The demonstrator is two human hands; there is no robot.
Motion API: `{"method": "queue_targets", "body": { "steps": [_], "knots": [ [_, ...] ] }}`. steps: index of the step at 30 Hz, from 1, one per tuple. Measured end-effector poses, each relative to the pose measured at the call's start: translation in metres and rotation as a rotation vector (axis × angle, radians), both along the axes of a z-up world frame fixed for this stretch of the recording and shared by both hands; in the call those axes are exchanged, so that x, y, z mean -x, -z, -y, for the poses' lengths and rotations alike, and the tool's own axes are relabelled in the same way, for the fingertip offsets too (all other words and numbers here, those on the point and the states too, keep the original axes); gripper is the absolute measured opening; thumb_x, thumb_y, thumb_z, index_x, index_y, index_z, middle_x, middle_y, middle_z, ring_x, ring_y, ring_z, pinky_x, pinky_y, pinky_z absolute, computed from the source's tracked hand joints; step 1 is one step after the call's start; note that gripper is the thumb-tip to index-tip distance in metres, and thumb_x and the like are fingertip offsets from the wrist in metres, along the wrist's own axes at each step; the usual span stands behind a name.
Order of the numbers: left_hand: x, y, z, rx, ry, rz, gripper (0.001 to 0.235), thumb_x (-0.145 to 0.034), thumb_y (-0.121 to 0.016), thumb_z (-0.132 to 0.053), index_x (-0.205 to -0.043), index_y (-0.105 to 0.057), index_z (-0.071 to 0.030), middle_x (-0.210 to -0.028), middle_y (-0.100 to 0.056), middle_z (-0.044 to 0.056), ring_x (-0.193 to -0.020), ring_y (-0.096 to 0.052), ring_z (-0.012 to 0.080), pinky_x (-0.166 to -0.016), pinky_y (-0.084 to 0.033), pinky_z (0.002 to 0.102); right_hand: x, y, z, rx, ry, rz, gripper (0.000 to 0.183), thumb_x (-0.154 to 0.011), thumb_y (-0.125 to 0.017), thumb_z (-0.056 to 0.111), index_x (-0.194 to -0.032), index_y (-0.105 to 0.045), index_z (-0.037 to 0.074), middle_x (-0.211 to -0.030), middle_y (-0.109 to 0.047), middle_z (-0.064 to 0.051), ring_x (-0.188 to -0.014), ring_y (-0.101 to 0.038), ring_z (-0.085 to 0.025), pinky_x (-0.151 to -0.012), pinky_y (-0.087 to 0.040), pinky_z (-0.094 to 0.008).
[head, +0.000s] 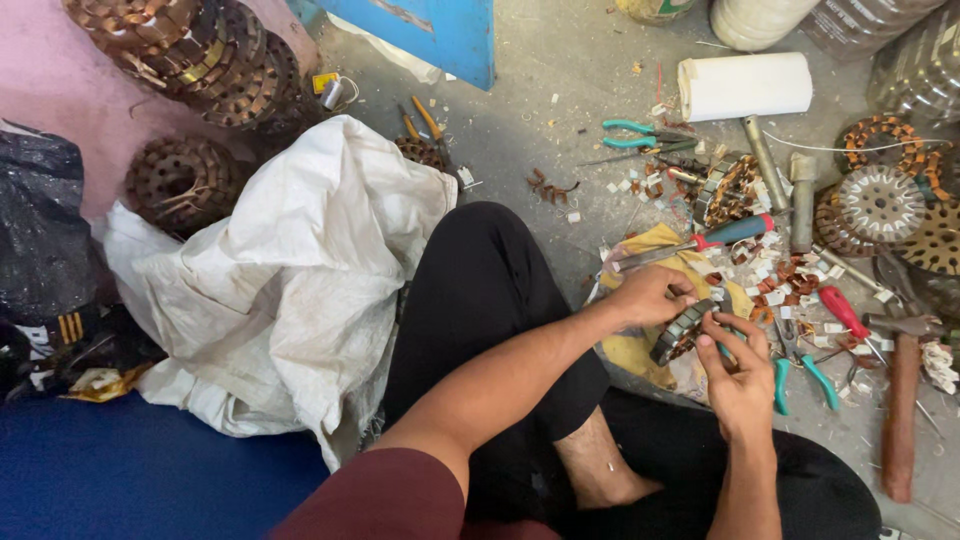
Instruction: The person uses pliers, a screwdriver, and a hammer to extract copper wiring and components from an electric fan stator while sitting on the floor surrounded by motor parts.
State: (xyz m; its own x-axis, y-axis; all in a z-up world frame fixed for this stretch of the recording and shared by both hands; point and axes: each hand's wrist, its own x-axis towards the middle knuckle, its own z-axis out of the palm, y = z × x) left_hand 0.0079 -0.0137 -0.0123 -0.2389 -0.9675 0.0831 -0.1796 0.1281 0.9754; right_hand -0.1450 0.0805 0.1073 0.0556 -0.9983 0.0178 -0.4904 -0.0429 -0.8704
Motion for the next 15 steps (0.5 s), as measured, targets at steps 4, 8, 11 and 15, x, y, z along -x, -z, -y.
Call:
{"method": "queue_targets", "body": {
  "steps": [4,8,11,15],
  "knots": [
    [0.0088,0.0038,0.0045,-0.054,0.014,0.052,0.019,-0.089,-0.068,-0.020,-0.097,-0.074,-0.005,-0.091,-0.077,0.014,-0.086,-0.074,0.0288,-0.078,-0.056,0.039,-0.0022,-0.0027,-0.0033,0.024,0.000,0.013,0.026,-0.096,-0.070,0.008,-0.122,-0.073,0.006,-0.136,-0.057,-0.007,-0.117,-0.060,-0.017,-0.086,-0.056,-0.029],
    [0.0098,0.0020,-0.0004,-0.074,-0.022,0.121,0.018,-0.085,-0.065,-0.015,-0.096,-0.074,-0.004,-0.096,-0.074,0.017,-0.093,-0.071,0.0341,-0.081,-0.053,0.042,-0.0063,0.0000,-0.0049,0.040,0.038,0.139,0.027,-0.097,-0.070,0.008,-0.124,-0.072,0.005,-0.135,-0.060,-0.008,-0.119,-0.062,-0.018,-0.094,-0.055,-0.029],
    [0.0083,-0.0011,0.0015,-0.160,-0.020,0.143,0.018,-0.083,-0.060,-0.009,-0.092,-0.071,0.001,-0.089,-0.074,0.021,-0.085,-0.074,0.0366,-0.075,-0.055,0.045,-0.0068,0.0028,-0.0033,0.006,0.094,0.226,0.025,-0.098,-0.069,0.008,-0.123,-0.072,0.005,-0.134,-0.061,-0.009,-0.120,-0.064,-0.019,-0.098,-0.056,-0.030],
    [0.0028,-0.0032,0.0001,-0.041,-0.079,0.058,0.014,-0.084,-0.066,-0.009,-0.093,-0.072,0.000,-0.090,-0.075,0.017,-0.086,-0.073,0.0316,-0.077,-0.056,0.040,-0.0068,0.0008,-0.0014,0.050,0.040,0.083,0.029,-0.097,-0.070,0.006,-0.126,-0.072,0.004,-0.133,-0.062,-0.010,-0.121,-0.061,-0.021,-0.099,-0.054,-0.032]
  ]
}}
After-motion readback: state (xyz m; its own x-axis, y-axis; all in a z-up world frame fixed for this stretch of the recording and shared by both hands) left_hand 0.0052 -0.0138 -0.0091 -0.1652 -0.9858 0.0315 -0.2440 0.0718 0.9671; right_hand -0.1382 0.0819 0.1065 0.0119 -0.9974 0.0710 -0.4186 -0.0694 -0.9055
